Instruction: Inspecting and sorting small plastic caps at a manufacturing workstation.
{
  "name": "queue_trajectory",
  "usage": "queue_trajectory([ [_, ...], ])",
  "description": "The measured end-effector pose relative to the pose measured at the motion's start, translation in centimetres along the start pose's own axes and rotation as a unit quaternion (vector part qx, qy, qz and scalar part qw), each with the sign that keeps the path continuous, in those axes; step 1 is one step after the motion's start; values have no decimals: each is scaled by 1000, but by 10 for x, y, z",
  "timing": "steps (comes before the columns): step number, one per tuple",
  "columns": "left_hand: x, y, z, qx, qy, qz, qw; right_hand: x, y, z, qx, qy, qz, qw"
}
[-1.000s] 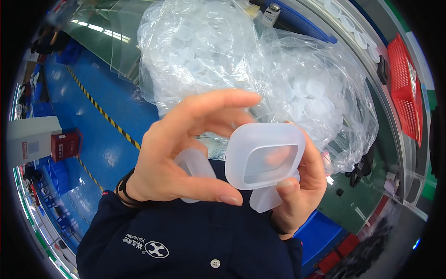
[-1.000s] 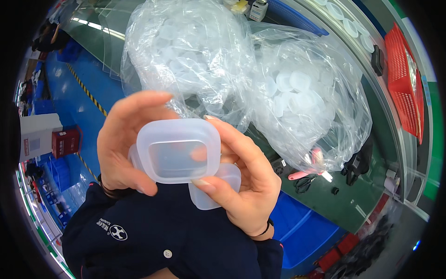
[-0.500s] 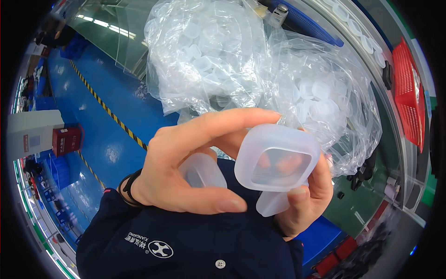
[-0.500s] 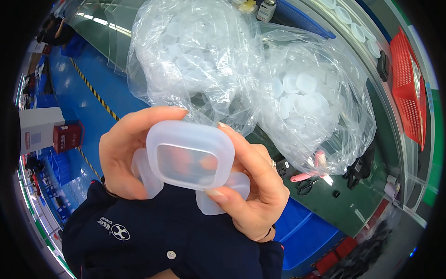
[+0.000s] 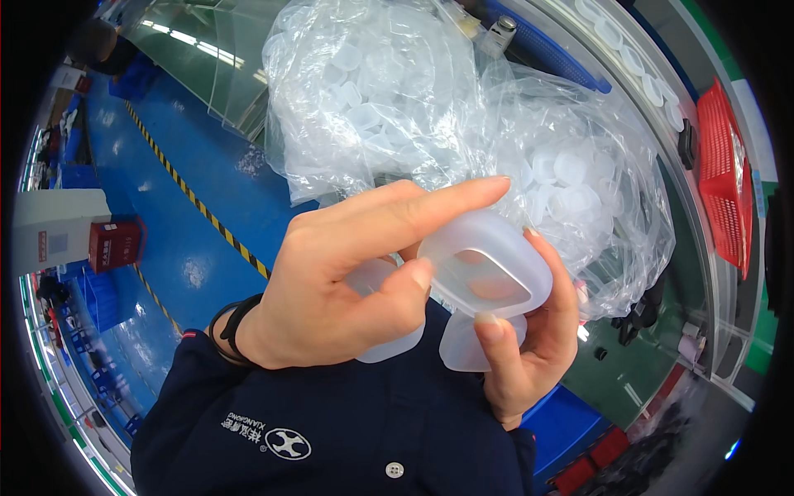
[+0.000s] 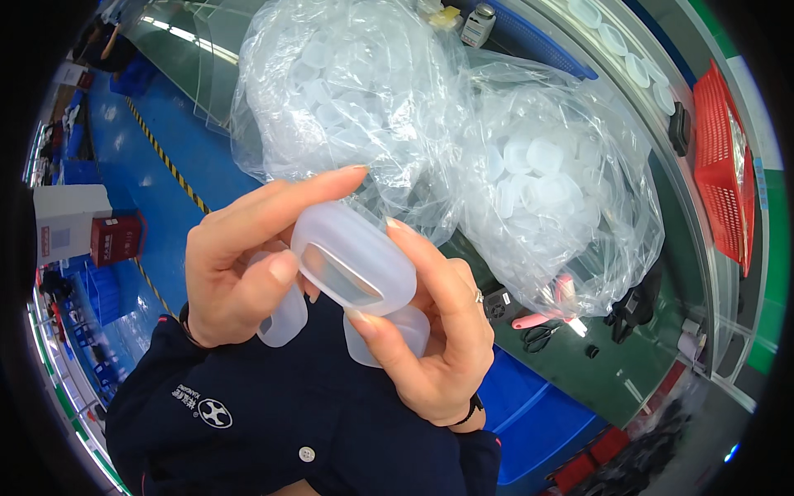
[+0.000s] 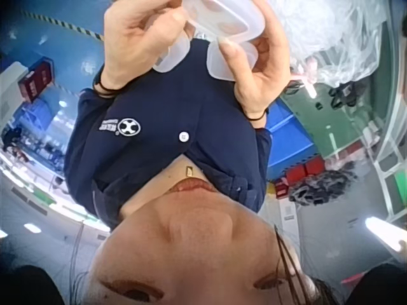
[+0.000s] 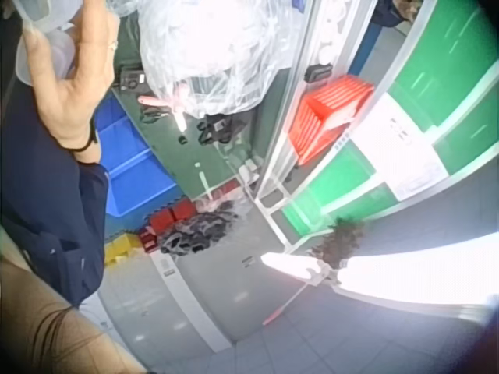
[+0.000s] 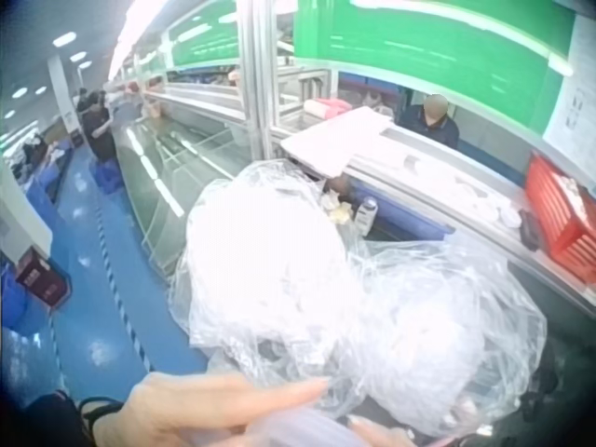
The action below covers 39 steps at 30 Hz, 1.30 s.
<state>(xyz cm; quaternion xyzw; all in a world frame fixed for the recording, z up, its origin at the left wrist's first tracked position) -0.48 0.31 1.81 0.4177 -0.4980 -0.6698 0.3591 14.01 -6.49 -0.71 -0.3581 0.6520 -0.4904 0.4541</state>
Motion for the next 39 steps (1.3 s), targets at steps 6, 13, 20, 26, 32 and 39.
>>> queue_trajectory([
  [6,9,-22,41,48,159,111,980,3,-5,6,-164,59,-89,981],
  [13,59,-99,171,-325,340,313,825,0,-3,5,-258,47,-60,963],
  [20,129,-170,209,-680,250,148,673,-3,-1,5,-260,33,-42,964],
  [26,74,-115,160,-282,208,342,872,0,2,1,-256,24,-16,966],
  [32,19,-23,45,-31,4,144,989,2,4,8,-220,-27,-15,975],
  [39,-13,5,-6,28,-7,-57,998,11,-1,4,-162,16,-17,986],
])
Point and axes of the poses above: each hand's wrist, its own x-axis away from the middle knuckle, its own z-axis out of the back of the hand, y = z × x, the point moved 2 cm from there along -x, towards the middle knuckle, and after that the axes turned 9 degrees about y, right-handed, at the moved point
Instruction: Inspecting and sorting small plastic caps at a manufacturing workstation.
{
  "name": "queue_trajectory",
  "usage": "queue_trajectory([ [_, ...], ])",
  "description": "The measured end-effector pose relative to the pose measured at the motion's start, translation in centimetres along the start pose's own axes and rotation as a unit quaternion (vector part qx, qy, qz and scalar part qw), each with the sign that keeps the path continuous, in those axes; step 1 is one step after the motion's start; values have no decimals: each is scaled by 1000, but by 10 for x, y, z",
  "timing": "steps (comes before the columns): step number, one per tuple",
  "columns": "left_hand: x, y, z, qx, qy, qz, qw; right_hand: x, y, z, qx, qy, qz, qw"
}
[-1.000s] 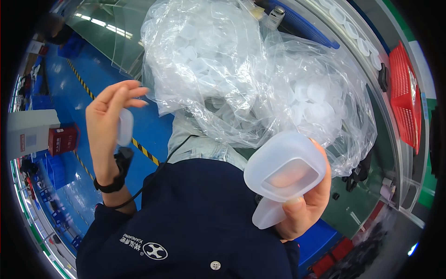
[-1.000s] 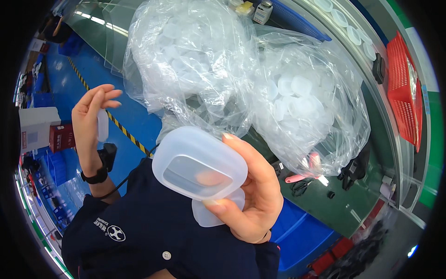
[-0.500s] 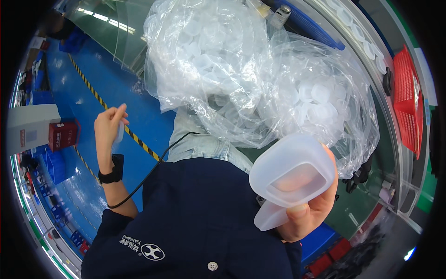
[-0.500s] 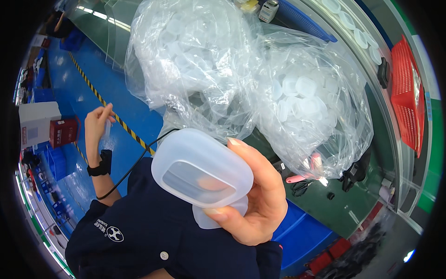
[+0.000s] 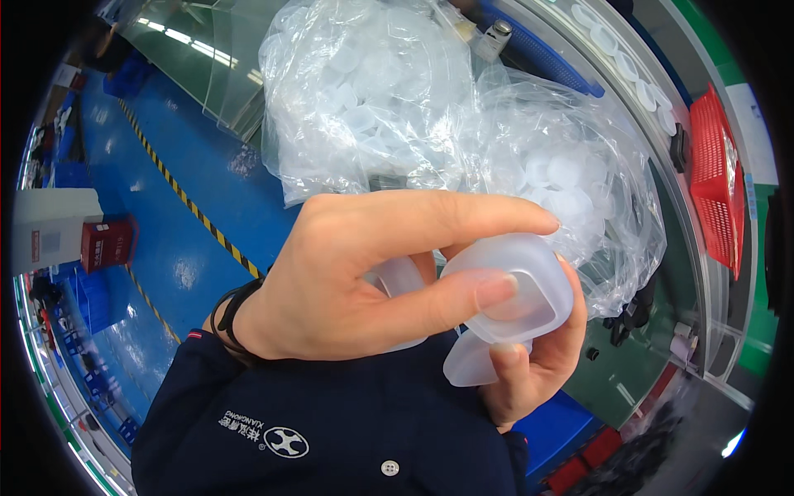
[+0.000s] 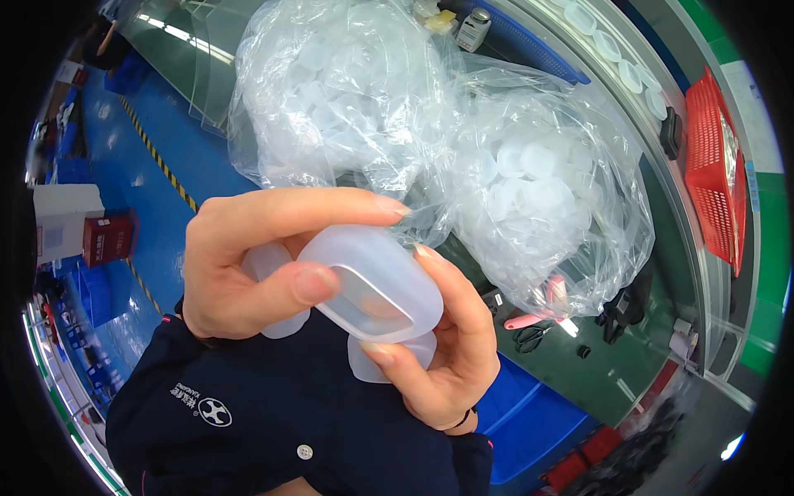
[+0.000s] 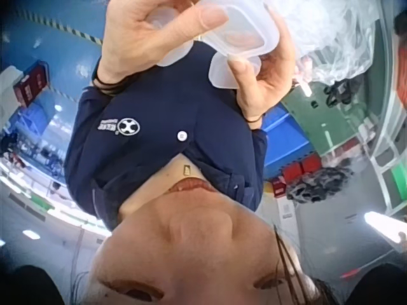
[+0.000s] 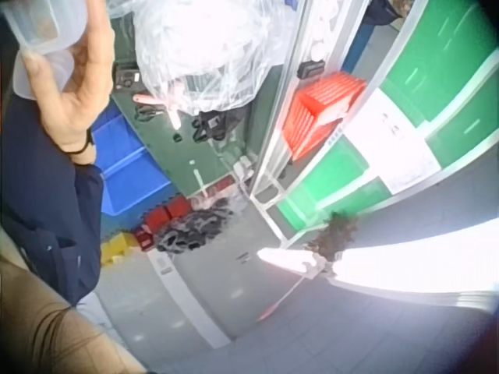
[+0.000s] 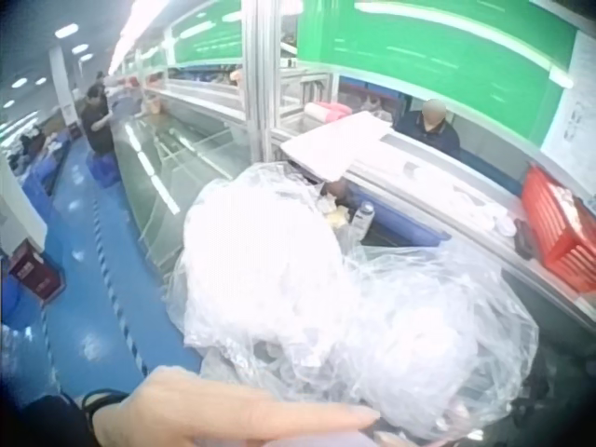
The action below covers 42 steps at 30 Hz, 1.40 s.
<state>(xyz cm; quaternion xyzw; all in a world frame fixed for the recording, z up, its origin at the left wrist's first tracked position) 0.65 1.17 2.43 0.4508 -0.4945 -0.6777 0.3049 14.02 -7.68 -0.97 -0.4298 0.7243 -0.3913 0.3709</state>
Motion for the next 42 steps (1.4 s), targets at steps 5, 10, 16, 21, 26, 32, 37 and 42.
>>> queue_trajectory([
  [5,-1,4,2,5,-110,16,994,5,-3,3,24,81,-4,996],
  [10,14,9,13,105,-41,207,972,2,-4,5,-28,64,-13,998],
  [16,31,-28,40,-158,-7,220,963,0,-6,-3,-44,73,-4,996],
  [21,15,1,14,114,56,157,979,-3,-8,-7,-21,75,-1,997],
  [26,13,0,11,144,-129,145,970,-2,-6,-3,29,111,33,993],
  [32,16,3,3,191,-93,158,964,4,-8,2,69,136,27,988],
  [37,13,7,0,131,-21,114,985,-2,-9,-10,-4,137,-38,990],
  [42,19,1,0,156,13,198,968,-5,-11,5,13,-40,16,999],
])
Point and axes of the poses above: each hand's wrist, its own x-axis away from the middle knuckle, its own z-axis out of the back of the hand, y = z × x, the point moved 2 cm from there along -x, towards the middle knuckle, and after that the axes turned 9 degrees about y, right-handed, at the moved point
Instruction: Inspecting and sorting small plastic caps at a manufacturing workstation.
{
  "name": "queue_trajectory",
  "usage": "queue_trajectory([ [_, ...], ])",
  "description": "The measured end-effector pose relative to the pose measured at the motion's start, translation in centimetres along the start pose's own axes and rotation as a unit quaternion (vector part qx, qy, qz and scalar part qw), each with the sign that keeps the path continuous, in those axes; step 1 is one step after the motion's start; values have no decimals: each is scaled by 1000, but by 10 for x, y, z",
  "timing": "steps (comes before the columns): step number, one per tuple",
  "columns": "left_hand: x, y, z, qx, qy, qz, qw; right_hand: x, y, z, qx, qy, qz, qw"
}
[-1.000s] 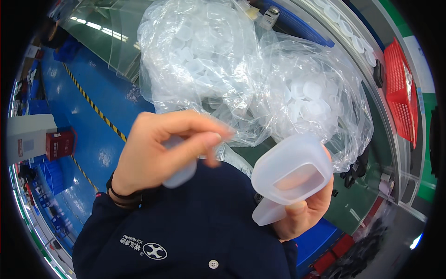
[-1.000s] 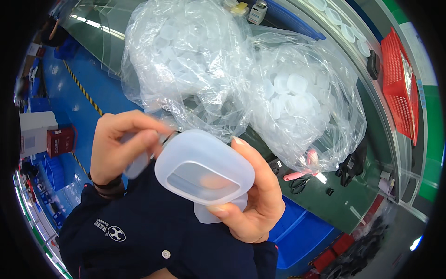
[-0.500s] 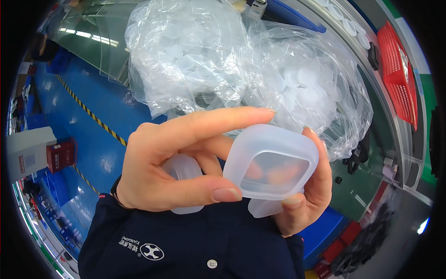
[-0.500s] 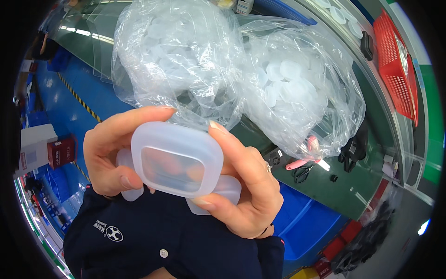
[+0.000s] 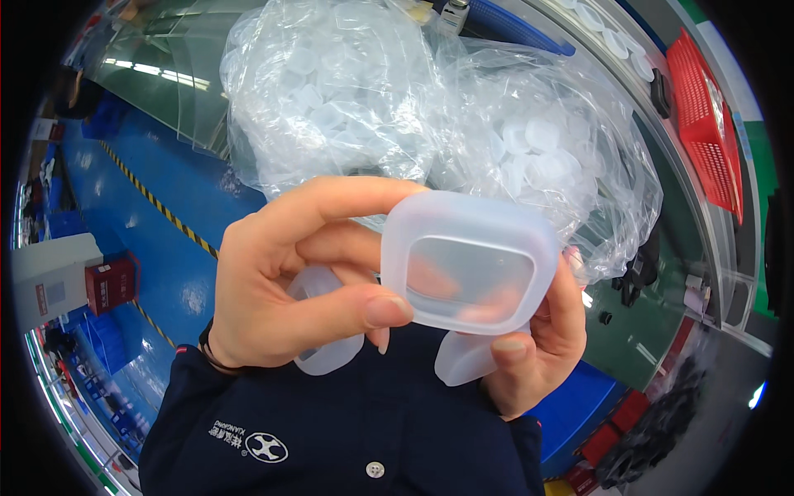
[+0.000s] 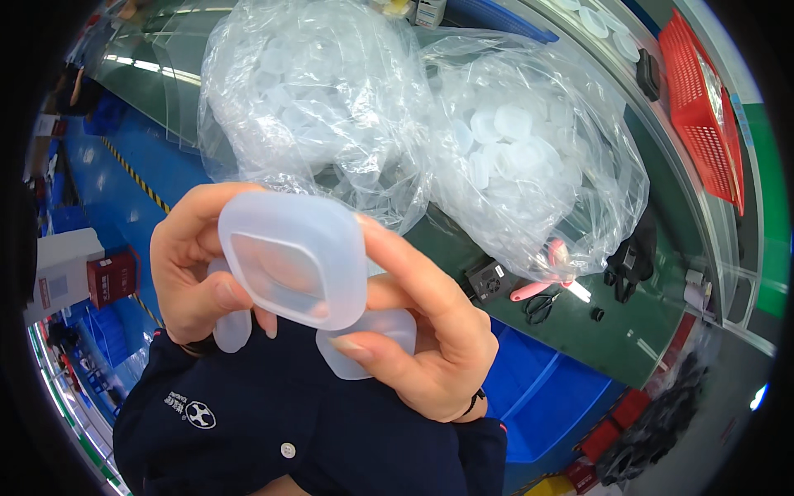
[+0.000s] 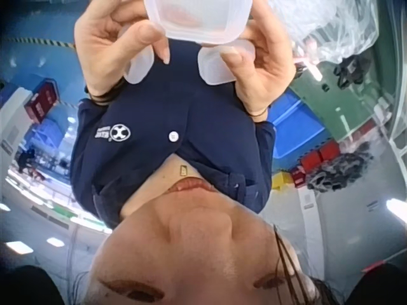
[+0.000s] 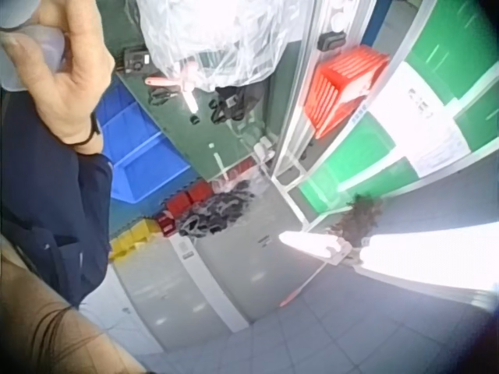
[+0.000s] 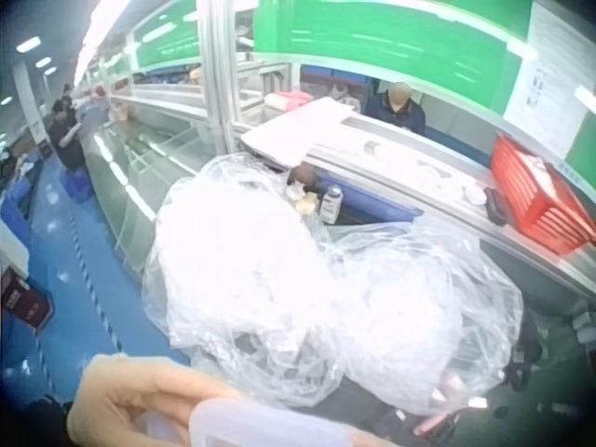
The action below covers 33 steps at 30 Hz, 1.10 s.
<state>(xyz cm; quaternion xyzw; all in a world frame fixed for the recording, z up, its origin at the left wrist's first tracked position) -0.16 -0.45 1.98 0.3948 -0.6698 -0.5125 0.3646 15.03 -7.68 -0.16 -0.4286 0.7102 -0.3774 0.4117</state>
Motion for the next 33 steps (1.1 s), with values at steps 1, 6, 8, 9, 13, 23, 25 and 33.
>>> queue_trajectory([
  [1,1,0,-2,14,13,-4,1000,0,0,-1,0,2,1,1000],
  [6,4,-2,-1,32,24,1,999,-4,-3,-3,34,-14,39,999],
  [8,5,-4,2,48,27,17,998,-2,0,-3,40,-7,35,999],
  [9,4,-4,1,48,24,17,998,-1,-1,-3,49,0,32,998],
  [13,-13,-11,8,-20,-56,-168,984,2,-5,-1,-11,48,-100,994],
  [23,8,-4,-2,88,66,-76,991,0,-1,-6,-164,66,-81,981],
  [25,7,-1,-3,93,-17,-85,992,0,-1,-5,-165,63,-80,981],
  [33,7,-1,0,19,-4,-73,997,-1,-1,1,-97,21,-64,993],
])
Point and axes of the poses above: each hand's wrist, its own x-axis away from the middle knuckle, its own z-axis out of the back of the hand, y = z × x, the point moved 2 cm from there along -x, towards the middle knuckle, and after that the axes turned 9 degrees about y, right-handed, at the moved point
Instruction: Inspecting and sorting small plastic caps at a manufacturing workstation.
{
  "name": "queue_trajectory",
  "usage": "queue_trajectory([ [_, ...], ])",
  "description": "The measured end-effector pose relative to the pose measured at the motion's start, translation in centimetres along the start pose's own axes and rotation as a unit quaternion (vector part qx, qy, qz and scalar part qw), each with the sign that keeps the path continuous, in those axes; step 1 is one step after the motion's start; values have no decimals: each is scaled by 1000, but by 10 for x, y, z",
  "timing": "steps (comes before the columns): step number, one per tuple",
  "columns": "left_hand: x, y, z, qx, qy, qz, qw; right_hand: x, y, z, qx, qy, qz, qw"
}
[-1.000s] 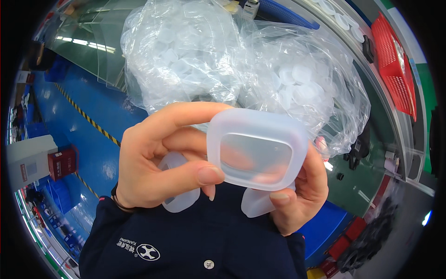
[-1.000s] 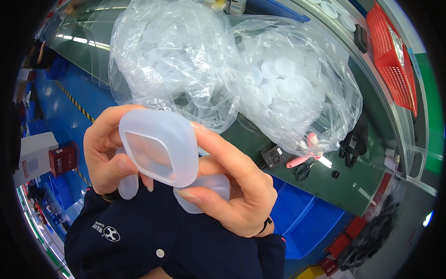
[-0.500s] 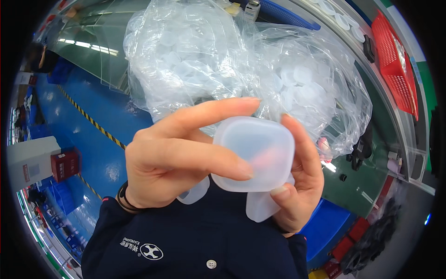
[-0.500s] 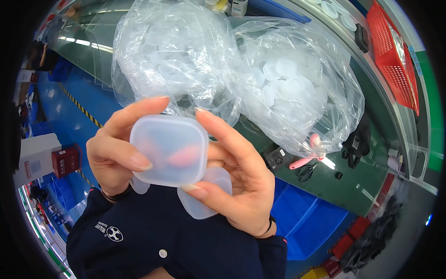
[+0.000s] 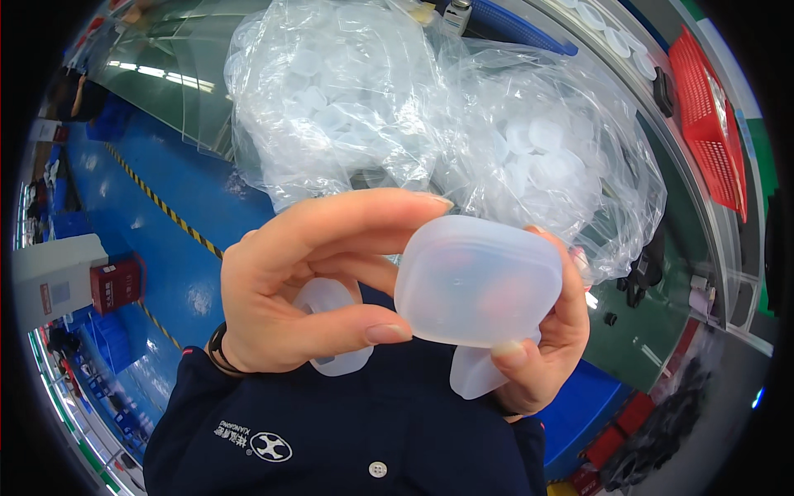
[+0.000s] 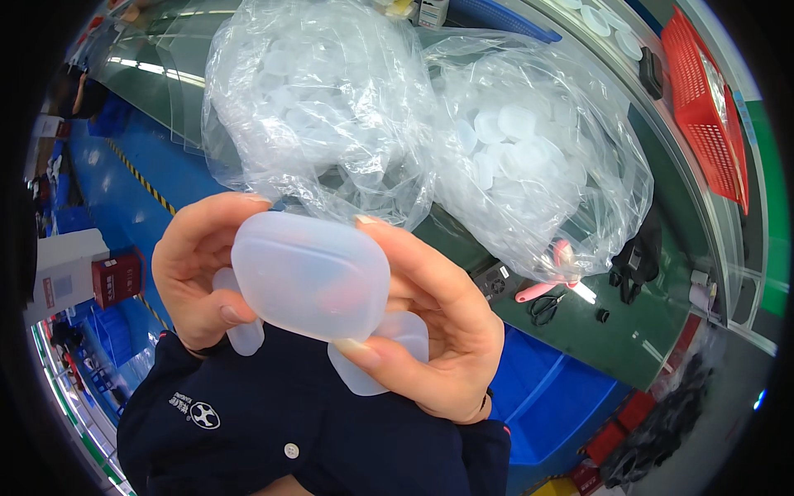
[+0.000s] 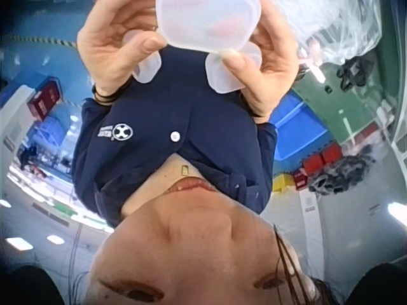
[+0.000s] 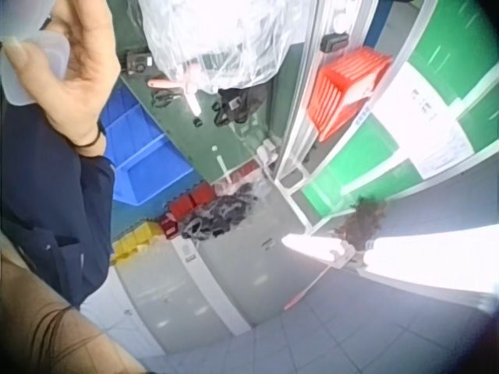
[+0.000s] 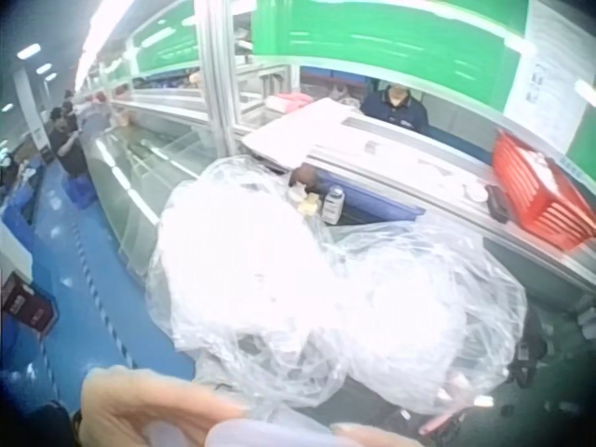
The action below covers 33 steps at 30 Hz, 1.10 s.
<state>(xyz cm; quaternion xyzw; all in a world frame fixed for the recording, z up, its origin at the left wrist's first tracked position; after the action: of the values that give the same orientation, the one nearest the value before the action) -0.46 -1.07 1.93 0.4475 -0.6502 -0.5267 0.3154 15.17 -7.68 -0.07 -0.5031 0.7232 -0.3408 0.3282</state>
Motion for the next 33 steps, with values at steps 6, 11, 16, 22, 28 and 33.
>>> queue_trajectory([
  [6,-3,0,0,-2,-19,-16,1000,1,-1,0,15,-8,13,1000],
  [11,-3,-6,-2,11,3,-62,998,-1,4,-5,45,-28,29,998],
  [16,-11,-17,-5,-145,-22,-106,984,1,9,-3,178,-29,54,982],
  [22,-6,-2,-4,-57,-14,-64,996,2,6,-1,105,10,19,994],
  [28,-5,-9,5,-179,-60,-80,979,-4,0,-1,53,22,121,991],
  [33,-9,-27,7,-91,-27,-90,991,-10,-7,-6,210,-69,135,966],
])
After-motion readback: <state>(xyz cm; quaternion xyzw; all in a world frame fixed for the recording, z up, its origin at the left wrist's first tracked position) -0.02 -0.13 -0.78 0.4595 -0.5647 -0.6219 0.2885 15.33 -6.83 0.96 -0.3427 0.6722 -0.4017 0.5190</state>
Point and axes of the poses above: each hand's wrist, its own x-axis away from the middle knuckle, its own z-axis out of the back of the hand, y = z × x, the point moved 2 cm from there along -x, towards the middle knuckle, and after that the axes turned 9 degrees about y, right-handed, at the moved point
